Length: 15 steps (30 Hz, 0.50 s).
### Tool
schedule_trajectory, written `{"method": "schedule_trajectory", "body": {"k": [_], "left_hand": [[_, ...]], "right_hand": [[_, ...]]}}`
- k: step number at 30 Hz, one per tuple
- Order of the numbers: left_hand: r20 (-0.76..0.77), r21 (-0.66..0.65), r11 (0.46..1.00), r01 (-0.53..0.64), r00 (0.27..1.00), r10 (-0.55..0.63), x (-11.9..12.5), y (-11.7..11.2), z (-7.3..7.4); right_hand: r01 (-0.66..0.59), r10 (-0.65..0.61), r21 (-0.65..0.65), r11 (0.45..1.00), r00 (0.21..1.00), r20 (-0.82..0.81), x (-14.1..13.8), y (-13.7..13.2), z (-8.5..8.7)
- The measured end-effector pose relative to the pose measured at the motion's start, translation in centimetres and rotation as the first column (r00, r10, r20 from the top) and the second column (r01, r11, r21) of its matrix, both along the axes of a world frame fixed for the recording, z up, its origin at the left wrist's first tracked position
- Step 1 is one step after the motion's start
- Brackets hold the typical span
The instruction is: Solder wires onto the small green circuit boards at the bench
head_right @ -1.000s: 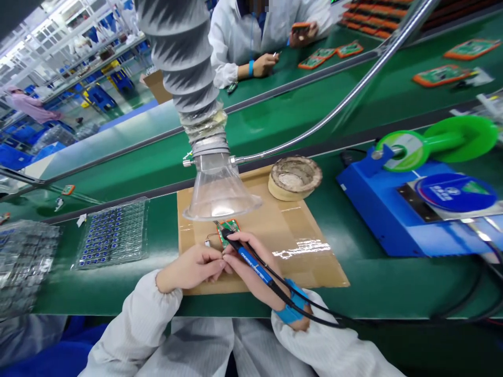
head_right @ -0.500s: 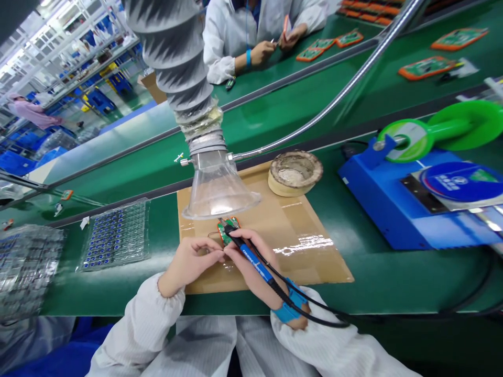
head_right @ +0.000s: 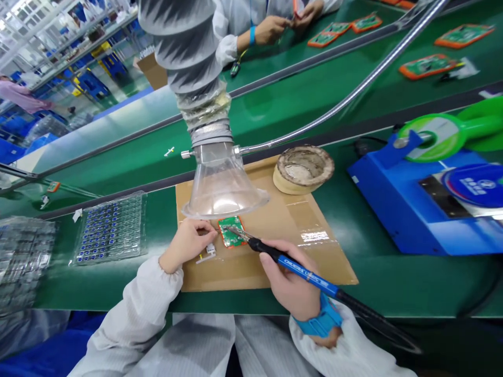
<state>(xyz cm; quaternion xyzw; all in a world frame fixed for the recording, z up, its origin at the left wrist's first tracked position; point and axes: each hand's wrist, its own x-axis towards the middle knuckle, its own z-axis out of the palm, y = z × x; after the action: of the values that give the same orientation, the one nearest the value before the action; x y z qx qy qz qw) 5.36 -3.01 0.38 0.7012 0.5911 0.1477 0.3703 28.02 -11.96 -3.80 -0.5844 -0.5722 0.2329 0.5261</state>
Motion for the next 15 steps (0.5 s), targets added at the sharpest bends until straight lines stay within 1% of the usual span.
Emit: {"method": "schedule_trajectory", "body": {"k": [5, 8, 15], "left_hand": [[0.006, -0.041, 0.999, -0.03, 1.0, 0.03, 0.2, 0.0, -0.3], [0.015, -0.065, 0.997, -0.029, 0.999, 0.03, 0.1, 0.2, -0.5], [0.034, -0.083, 0.997, -0.008, 0.999, 0.011, 0.1, 0.3, -0.9]], "right_hand": [[-0.085, 0.084, 0.014, 0.996, 0.993, 0.085, -0.7, 0.2, 0.9], [-0.116, 0.112, 0.028, 0.993, 0.985, 0.128, -1.0, 0.5, 1.5], [-0.127, 0.12, 0.036, 0.991, 0.98, 0.162, -1.1, 0.6, 1.5]]}}
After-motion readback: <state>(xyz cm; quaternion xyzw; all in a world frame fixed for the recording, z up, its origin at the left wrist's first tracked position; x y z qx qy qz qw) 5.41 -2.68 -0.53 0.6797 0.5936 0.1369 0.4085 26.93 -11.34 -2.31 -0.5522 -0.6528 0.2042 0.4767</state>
